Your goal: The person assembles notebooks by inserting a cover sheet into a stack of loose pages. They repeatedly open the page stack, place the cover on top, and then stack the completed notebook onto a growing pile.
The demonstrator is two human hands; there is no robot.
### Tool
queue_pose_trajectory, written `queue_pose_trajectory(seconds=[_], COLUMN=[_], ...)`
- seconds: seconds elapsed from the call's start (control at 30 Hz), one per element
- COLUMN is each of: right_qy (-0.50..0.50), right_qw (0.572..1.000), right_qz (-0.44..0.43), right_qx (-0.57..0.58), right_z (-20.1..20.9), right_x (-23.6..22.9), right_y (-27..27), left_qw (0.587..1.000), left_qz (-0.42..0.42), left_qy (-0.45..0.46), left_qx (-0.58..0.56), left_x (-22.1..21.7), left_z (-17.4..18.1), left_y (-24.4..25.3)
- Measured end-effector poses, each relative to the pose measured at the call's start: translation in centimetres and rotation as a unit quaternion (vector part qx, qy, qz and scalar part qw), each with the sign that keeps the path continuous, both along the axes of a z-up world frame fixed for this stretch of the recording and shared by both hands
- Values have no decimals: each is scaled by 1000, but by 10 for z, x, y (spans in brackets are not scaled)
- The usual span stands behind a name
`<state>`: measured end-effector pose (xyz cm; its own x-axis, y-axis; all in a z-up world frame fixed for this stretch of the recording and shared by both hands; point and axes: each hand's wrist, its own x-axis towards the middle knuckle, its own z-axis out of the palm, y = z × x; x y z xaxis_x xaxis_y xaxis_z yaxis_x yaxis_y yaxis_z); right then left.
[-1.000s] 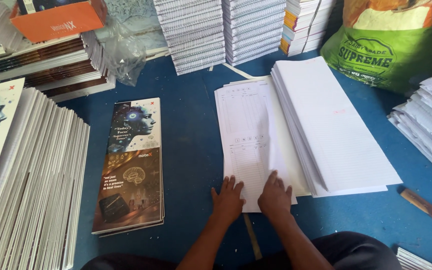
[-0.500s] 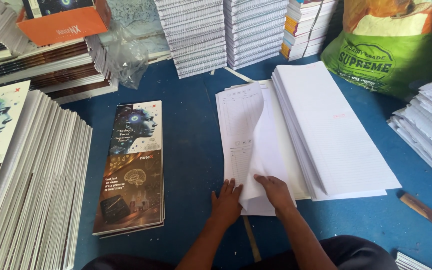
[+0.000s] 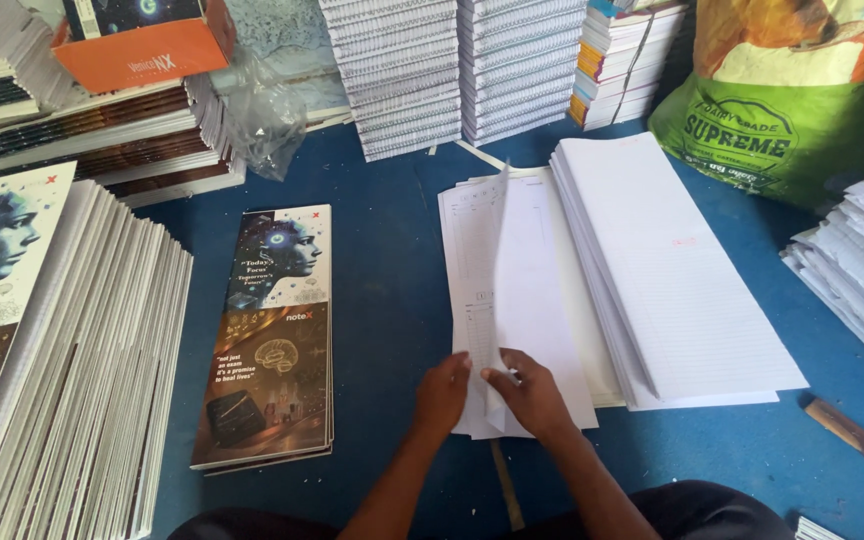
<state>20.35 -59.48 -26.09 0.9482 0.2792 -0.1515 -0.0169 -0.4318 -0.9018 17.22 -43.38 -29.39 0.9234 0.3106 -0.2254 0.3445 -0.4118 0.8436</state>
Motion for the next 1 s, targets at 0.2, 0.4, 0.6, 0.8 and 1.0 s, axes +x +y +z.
queue_pose_trajectory(seconds=[0.2, 0.4, 0.6, 0.8, 1.0], right_qy=[-161, -71, -93, -94, -99], right_qw=[960, 985, 919, 904, 890], right_qz=[186, 66, 77, 114, 107], right_qx=[135, -145, -375, -401, -432], right_z=[-29, -30, -45, -53, -52], right_x=[-6, 4, 5, 2, 2], right_y=[10, -1, -4, -3, -1], left_qw=[990, 978, 986, 982, 974], left_qz=[77, 158, 146, 165, 177], left_qy=[-114, -133, -76, -89, -122], left_qx=[-43, 7, 11, -12, -66], left_x=[15, 4, -29, -56, -66], left_z=[20, 14, 3, -8, -24], left_y=[10, 54, 107, 130, 135])
